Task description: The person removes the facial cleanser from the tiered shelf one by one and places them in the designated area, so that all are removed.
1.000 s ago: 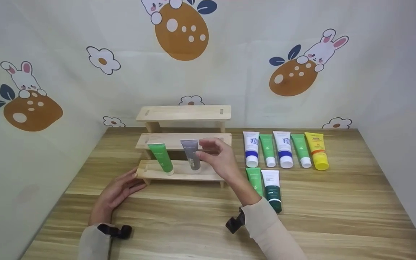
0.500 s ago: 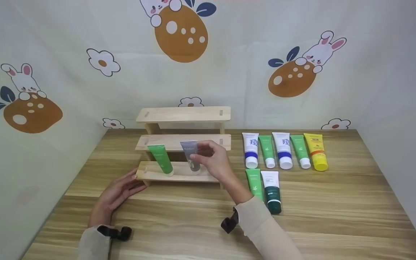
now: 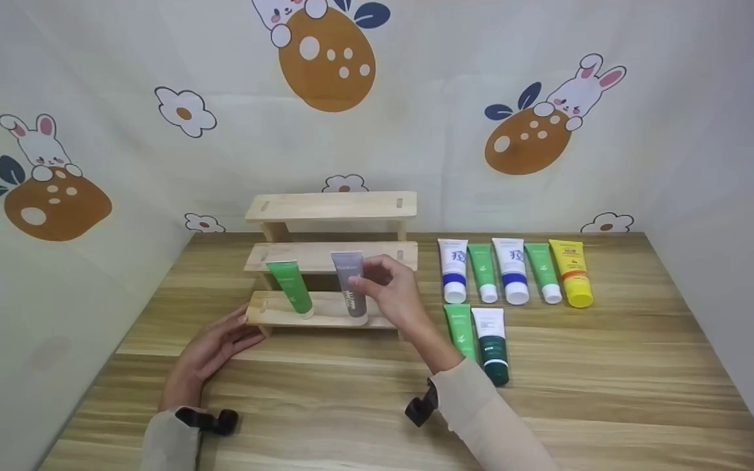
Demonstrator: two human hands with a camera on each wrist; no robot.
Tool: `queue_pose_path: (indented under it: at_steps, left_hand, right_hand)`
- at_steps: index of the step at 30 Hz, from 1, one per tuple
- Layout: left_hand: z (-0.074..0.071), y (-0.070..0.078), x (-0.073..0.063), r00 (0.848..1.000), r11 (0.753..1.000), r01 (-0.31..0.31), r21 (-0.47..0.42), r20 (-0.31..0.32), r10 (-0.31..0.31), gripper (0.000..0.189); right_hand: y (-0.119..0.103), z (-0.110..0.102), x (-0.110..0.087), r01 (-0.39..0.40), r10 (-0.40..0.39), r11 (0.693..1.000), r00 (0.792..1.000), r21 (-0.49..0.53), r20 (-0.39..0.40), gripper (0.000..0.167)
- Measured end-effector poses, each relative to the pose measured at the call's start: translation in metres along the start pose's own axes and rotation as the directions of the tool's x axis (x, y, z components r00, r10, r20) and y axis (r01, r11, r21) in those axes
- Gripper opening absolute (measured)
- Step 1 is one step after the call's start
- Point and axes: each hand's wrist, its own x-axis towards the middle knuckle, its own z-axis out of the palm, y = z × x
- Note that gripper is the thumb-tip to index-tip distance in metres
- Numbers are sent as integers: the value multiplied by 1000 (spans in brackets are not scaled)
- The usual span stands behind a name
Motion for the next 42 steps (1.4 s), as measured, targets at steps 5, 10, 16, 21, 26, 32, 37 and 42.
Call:
queue_pose_path:
  at_steps: [5, 10, 16, 21, 26, 32, 37, 42]
  left_hand:
    - [-1, 0, 0, 1000, 1000, -6, 3, 12, 6, 56]
    - [-2, 0, -1, 1000, 1000, -1, -4, 8, 1, 57]
    - [0, 0, -1, 999, 999, -3, -38, -32, 1, 54]
    - [0, 1, -1, 1000, 999, -7, -35, -19, 7, 54]
    - [0, 1, 0, 1000, 1000, -5, -30, 5, 5, 55]
    - [1, 1, 0, 1000, 1000, -3, -25, 13, 3, 56]
    - [1, 1, -1, 1000, 999, -1, -43, -3, 1, 57]
    - [1, 2, -1, 1000, 999, 3, -54, -20, -4, 55]
  right_hand:
    - [-7, -11, -9, -6, 6, 1000, 1000, 25, 1, 25]
    - [-15, -27, -21, -11, 11, 1000, 1000, 10, -20, 26]
    - [-24, -52, -32, -36, 35, 999, 998, -19, -61, 27]
    - [-31, -78, -42, -72, 66, 993, 996, -92, -67, 40]
    - [-35, -103, -51, -84, 73, 986, 994, -144, -84, 44]
    - [-31, -131, -60, -67, 49, 985, 992, -157, -115, 32]
    - [-25, -151, -64, -103, 76, 975, 987, -197, -139, 37]
    - [-16, -170, -67, -150, 116, 963, 980, -224, -160, 40]
